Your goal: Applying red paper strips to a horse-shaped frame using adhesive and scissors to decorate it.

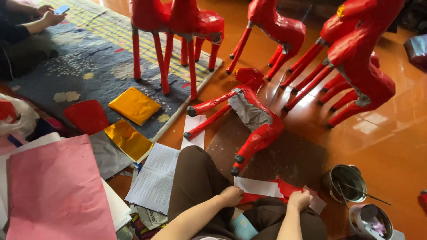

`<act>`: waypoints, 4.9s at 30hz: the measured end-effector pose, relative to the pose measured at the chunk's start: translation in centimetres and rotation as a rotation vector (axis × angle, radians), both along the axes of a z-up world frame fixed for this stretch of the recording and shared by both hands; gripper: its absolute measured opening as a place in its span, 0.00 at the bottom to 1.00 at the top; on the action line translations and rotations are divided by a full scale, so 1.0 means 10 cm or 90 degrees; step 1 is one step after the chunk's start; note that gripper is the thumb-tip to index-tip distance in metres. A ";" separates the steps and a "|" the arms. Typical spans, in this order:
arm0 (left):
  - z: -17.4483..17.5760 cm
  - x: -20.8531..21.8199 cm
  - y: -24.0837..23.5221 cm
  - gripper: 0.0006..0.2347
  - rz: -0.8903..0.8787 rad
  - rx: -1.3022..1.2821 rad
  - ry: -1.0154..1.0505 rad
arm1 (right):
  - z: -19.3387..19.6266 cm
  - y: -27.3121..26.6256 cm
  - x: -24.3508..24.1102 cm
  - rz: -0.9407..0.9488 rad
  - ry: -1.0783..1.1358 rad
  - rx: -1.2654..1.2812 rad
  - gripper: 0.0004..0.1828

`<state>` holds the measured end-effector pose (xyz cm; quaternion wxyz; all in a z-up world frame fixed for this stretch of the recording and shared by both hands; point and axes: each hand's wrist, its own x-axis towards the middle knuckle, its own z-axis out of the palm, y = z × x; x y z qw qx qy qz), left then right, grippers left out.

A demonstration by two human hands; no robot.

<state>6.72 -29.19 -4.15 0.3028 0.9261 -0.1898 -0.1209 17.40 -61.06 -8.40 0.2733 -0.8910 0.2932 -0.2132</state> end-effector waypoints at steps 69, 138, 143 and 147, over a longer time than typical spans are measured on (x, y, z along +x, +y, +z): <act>-0.54 0.25 -0.13 0.03 0.204 -0.541 0.493 | 1.74 -1.34 0.09 0.054 0.568 -0.325 0.22; 0.40 0.86 -0.39 0.32 0.591 -0.772 0.884 | 1.88 1.38 -2.11 0.365 0.580 -0.069 0.23; -0.15 0.73 -0.50 0.27 0.591 -0.712 0.887 | 2.20 1.26 -1.72 0.327 0.543 -0.096 0.29; -0.99 0.59 -0.66 0.30 0.698 -0.724 0.850 | 1.65 1.26 -1.29 0.330 0.505 -0.085 0.28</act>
